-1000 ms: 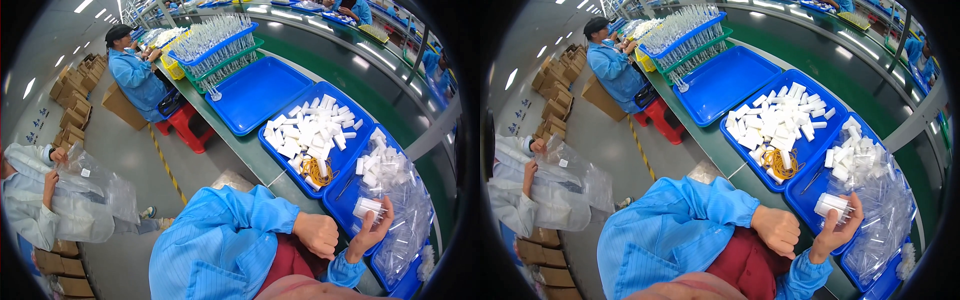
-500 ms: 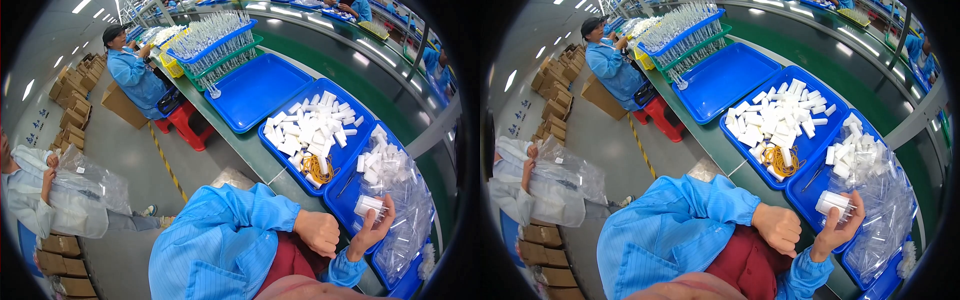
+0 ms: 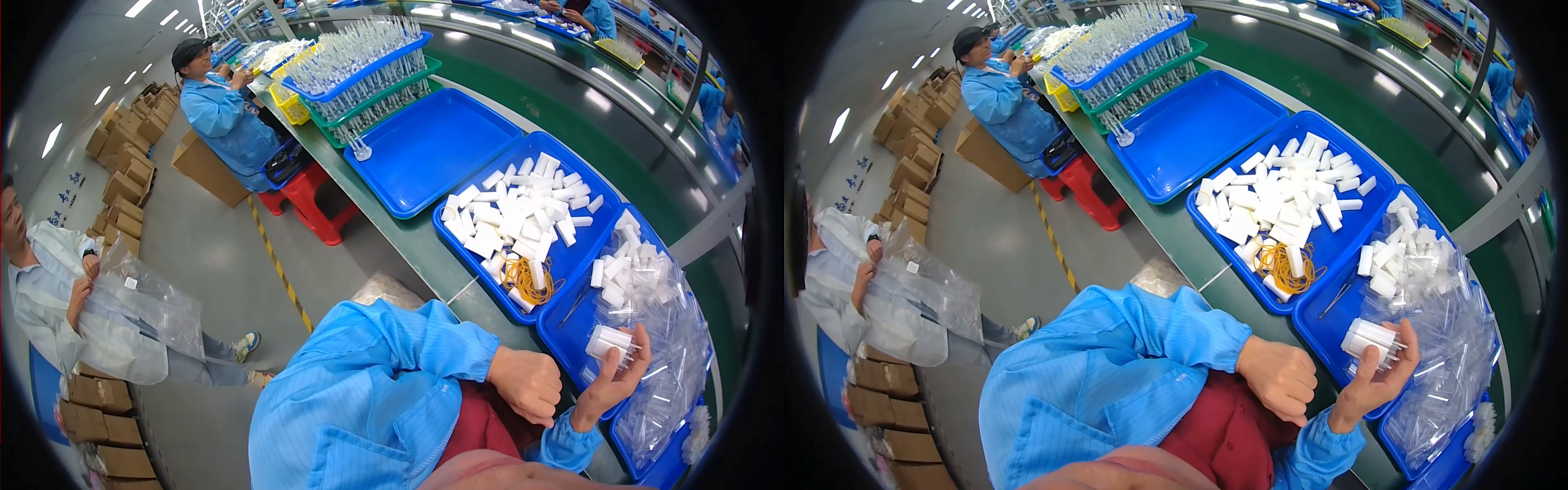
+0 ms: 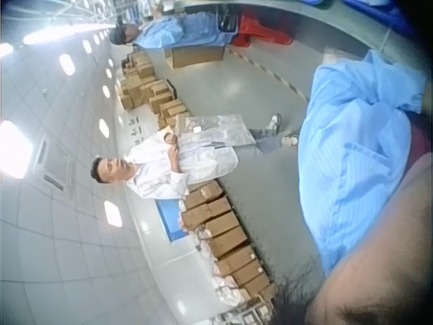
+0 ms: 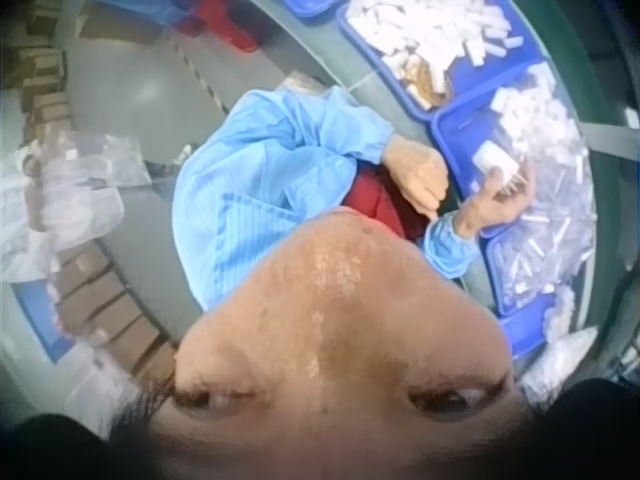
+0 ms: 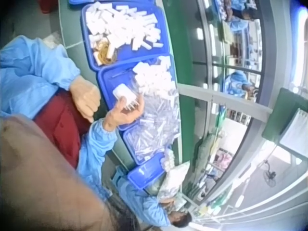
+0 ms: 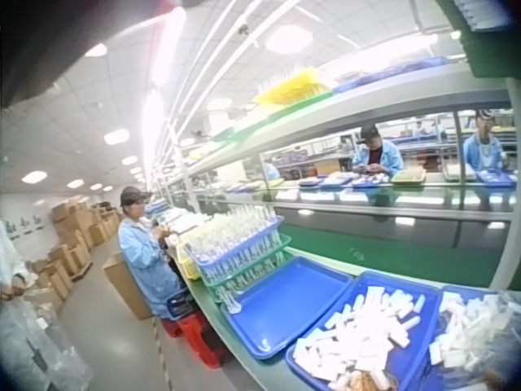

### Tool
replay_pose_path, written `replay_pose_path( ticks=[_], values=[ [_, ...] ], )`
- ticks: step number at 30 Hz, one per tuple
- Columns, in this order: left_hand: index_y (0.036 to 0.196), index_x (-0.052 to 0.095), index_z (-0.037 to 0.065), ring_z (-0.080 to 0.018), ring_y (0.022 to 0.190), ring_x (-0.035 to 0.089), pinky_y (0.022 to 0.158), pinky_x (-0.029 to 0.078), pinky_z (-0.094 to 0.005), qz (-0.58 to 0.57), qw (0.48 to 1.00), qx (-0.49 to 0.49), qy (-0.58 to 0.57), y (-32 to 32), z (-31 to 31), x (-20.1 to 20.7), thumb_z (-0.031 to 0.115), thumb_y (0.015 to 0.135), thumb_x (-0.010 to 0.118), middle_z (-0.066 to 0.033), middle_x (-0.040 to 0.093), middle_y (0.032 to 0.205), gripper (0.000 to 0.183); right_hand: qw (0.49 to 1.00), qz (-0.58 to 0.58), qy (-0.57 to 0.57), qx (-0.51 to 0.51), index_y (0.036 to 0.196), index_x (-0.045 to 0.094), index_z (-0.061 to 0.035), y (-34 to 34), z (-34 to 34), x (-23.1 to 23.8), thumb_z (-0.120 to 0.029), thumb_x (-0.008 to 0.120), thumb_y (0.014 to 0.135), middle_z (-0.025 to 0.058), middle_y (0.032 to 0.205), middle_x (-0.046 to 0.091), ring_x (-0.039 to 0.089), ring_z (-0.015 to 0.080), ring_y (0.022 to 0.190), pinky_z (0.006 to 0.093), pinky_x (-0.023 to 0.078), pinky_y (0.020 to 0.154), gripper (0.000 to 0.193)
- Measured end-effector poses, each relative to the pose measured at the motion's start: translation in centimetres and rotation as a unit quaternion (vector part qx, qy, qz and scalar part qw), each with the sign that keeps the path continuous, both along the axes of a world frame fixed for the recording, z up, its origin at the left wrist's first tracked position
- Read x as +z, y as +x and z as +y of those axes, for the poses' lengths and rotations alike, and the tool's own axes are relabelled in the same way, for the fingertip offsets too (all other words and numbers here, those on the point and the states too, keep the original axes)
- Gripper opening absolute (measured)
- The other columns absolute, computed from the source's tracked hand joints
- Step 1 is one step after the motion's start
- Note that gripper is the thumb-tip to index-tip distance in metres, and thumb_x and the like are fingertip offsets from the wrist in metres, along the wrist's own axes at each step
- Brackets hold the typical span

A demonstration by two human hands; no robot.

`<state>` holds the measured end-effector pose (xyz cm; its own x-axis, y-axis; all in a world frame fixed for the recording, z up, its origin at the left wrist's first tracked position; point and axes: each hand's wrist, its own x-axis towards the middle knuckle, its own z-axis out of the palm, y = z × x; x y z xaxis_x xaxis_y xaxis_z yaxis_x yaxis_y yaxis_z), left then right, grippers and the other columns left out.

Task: The person assembles plastic components into bundles by hand, binds them with rubber bands, aligns the parts using tweezers, and inserts the bundles into plastic bags.

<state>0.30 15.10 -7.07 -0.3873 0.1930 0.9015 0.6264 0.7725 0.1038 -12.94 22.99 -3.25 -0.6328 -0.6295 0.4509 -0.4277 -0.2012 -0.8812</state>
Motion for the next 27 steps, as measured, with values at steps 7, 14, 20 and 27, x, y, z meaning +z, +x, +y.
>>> replay_pose_path(
  ticks=[7,14,20,27],
  values=[
    [0.06,0.042,0.013,-0.0218,0.051,0.05,0.043,0.034,-0.0363,-0.017,0.999,-0.017,-0.024,-0.1,1.0,-0.3,0.023,0.088,0.067,-0.0024,0.043,0.058,0.04,1.0,-0.019,0.01,-0.006,0.135,0.047,0.0006,-0.8,0.4,-0.4,-0.017,0.057,0.091,0.0141,0.117,0.055,0.054,0.0223,0.106,0.0332,0.048,0.088,0.048],
    [0.065,0.063,0.005,-0.0321,0.059,0.06,0.052,0.045,-0.0445,-0.106,0.947,-0.205,-0.224,-4.0,1.1,-1.2,0.024,0.076,0.063,-0.0112,0.062,0.062,0.022,0.999,-0.004,0.021,-0.047,0.136,0.047,0.0005,-1.4,0.6,-1.2,-0.013,0.051,0.088,0.0119,0.116,0.054,0.052,0.0225,0.108,0.0342,0.045,0.091,0.05],
    [0.064,0.065,0.004,-0.0304,0.062,0.062,0.056,0.048,-0.043,-0.133,0.943,-0.266,-0.151,-6.1,1.9,-4.2,0.022,0.075,0.065,-0.0123,0.065,0.068,0.021,0.999,-0.028,0.034,-0.032,0.137,0.044,-0.0001,-0.5,-0.1,-0.7,-0.02,0.056,0.091,0.0123,0.115,0.054,0.052,0.0216,0.104,0.0335,0.045,0.088,0.052],
    [0.07,0.066,0.005,-0.0301,0.064,0.065,0.056,0.05,-0.0432,-0.114,0.942,-0.197,-0.248,-4.4,1.4,-0.9,0.024,0.081,0.061,-0.0089,0.065,0.067,0.023,0.996,0.052,0.042,-0.056,0.136,0.045,-0.0004,-0.4,0.2,-0.4,-0.026,0.059,0.091,0.013,0.113,0.053,0.052,0.0221,0.101,0.0349,0.047,0.085,0.054]
  ],
)
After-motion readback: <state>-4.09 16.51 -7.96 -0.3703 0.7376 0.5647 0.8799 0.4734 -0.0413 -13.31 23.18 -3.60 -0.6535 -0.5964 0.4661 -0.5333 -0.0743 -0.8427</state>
